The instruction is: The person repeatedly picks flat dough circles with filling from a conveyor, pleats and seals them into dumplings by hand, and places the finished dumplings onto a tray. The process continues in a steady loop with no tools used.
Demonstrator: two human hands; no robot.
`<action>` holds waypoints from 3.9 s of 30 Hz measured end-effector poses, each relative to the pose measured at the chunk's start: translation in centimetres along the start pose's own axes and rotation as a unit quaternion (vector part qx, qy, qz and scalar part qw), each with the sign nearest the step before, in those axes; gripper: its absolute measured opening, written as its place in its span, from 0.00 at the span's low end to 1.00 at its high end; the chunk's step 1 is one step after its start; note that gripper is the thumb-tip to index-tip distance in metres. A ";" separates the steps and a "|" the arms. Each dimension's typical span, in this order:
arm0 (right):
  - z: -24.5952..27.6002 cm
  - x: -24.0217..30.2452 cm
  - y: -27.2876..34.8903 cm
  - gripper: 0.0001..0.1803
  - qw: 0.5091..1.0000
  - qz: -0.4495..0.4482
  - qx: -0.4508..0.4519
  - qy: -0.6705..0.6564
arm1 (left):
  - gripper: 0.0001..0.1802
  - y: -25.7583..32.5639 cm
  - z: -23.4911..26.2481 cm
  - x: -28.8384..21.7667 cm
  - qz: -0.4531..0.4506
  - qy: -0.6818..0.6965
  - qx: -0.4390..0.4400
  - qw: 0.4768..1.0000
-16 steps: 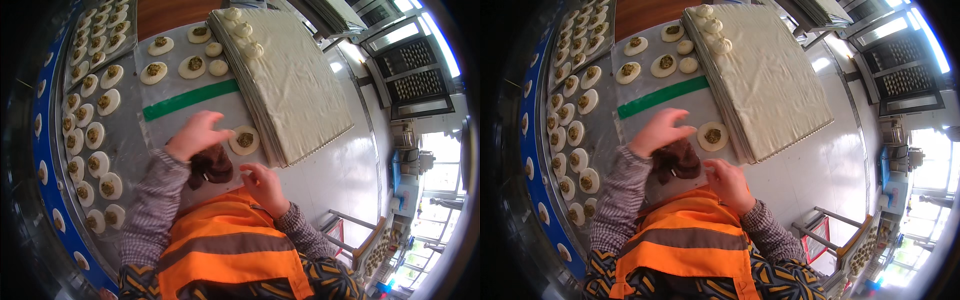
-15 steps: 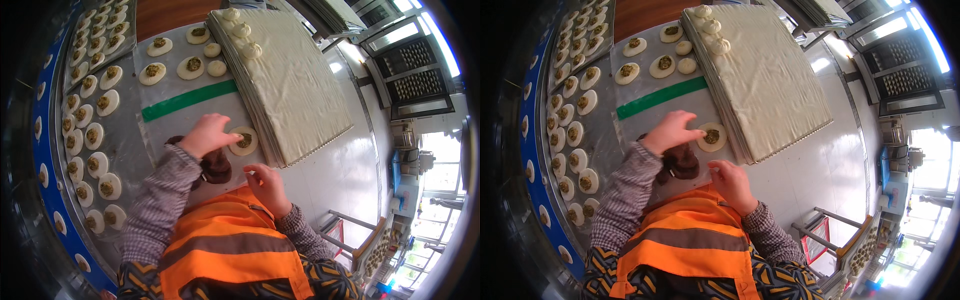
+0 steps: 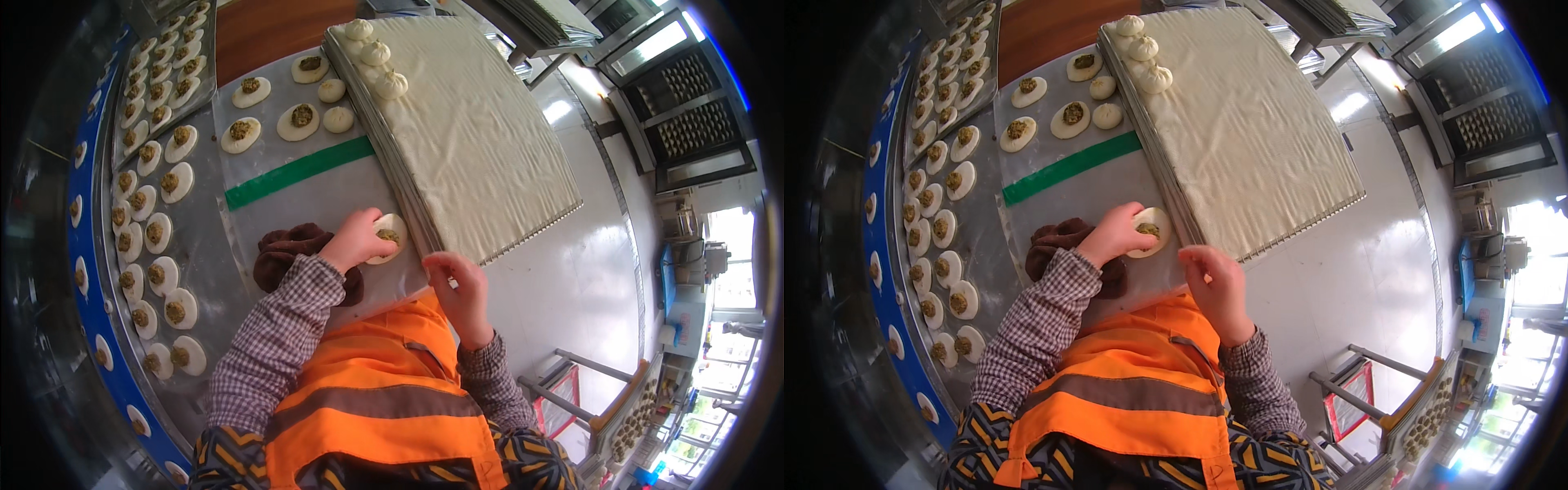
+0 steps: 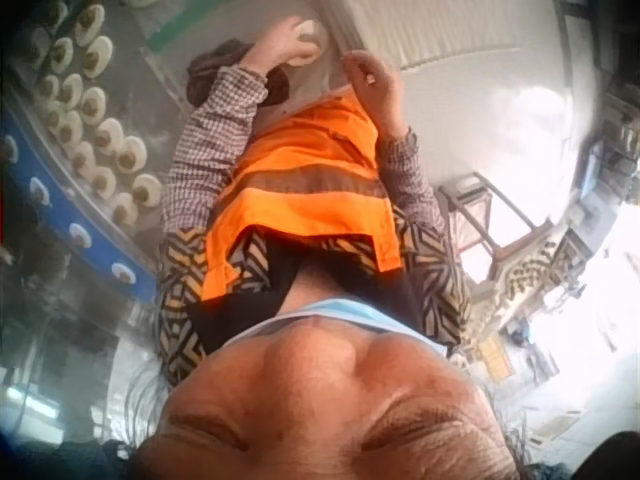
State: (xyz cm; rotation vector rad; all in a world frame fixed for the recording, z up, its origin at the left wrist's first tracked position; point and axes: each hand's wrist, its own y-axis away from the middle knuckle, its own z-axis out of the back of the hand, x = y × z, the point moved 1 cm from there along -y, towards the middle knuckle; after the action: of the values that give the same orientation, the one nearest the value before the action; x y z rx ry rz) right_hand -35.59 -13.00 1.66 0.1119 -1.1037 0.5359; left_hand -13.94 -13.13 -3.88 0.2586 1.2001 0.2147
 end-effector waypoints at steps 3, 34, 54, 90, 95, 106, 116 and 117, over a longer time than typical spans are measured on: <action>-0.5 1.0 -3.0 0.06 0.999 -0.002 -0.002 -0.035 | 0.26 3.0 1.6 -0.2 0.030 0.331 -0.010 0.943; -15.0 10.0 -10.1 0.09 0.956 0.063 0.286 -0.003 | 0.20 14.0 12.9 4.0 -0.004 0.369 -0.079 0.926; -17.2 10.1 -10.0 0.07 0.962 0.090 0.258 0.020 | 0.20 13.5 16.2 3.4 0.084 0.200 0.020 0.976; -18.2 11.3 -10.3 0.06 0.966 0.103 0.237 -0.016 | 0.17 13.1 16.0 5.0 0.046 0.217 -0.060 0.973; -18.3 11.0 -10.0 0.05 0.954 0.009 0.296 -0.049 | 0.16 13.6 16.4 4.2 -0.003 0.315 -0.062 0.947; -19.0 11.7 -10.2 0.11 0.934 0.262 0.217 0.109 | 0.14 13.3 15.4 4.5 0.011 0.127 -0.153 0.980; -19.4 11.3 -10.0 0.09 0.950 -0.103 0.267 -0.124 | 0.20 13.2 15.2 5.9 -0.086 0.447 -0.125 0.881; -19.6 11.2 -10.0 0.09 0.942 -0.134 0.260 -0.164 | 0.22 13.4 15.0 6.0 -0.102 0.448 -0.153 0.875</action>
State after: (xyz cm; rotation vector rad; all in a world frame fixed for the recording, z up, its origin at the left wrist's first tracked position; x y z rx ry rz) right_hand -11.11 -10.94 4.21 0.8276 -1.2215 0.5622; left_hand 1.88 0.11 0.06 -0.2939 2.0723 0.3538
